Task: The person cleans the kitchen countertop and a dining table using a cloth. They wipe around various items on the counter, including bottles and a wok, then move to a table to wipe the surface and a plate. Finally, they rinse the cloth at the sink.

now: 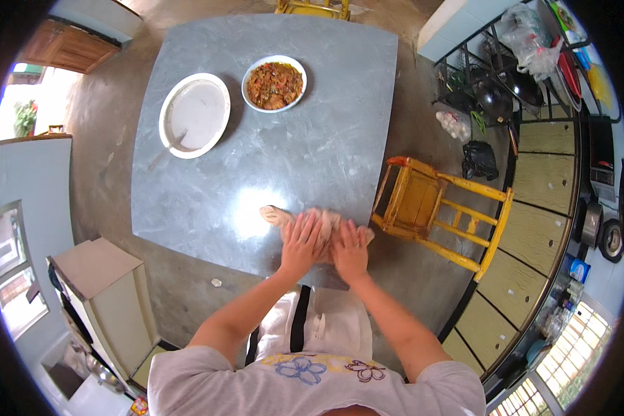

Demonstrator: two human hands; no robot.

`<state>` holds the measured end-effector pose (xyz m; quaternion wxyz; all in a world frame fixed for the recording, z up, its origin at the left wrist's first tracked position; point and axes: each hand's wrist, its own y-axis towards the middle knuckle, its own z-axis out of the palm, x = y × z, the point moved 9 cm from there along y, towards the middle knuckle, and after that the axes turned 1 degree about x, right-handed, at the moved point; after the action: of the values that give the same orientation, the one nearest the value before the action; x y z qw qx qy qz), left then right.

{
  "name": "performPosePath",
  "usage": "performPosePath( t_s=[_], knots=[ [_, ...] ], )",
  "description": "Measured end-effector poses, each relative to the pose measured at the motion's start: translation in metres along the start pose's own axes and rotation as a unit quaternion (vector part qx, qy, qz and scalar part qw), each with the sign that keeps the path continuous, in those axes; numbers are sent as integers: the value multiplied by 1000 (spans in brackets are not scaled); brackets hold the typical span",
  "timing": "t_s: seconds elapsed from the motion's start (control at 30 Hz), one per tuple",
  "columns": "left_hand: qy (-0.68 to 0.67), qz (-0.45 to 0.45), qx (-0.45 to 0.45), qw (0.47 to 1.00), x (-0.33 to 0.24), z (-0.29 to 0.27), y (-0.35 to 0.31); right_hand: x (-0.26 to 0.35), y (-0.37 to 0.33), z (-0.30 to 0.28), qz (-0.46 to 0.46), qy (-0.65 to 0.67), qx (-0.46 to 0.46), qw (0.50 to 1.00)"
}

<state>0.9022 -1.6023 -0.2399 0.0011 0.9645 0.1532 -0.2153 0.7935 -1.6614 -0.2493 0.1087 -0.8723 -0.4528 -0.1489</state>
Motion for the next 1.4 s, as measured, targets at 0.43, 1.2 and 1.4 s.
performPosePath(
  t_s=[0.43,1.2,1.4],
  knots=[
    [1,-62,-208,976,35,-26,477,-237,422,-91,86,-113,-84,986],
    [-28,-38,-37,998,-9,1,14,-10,-2,5,11,-72,25,997],
    [-34,-13,-58,998,-3,2,-74,26,-65,15,-68,-114,141,981]
  ],
)
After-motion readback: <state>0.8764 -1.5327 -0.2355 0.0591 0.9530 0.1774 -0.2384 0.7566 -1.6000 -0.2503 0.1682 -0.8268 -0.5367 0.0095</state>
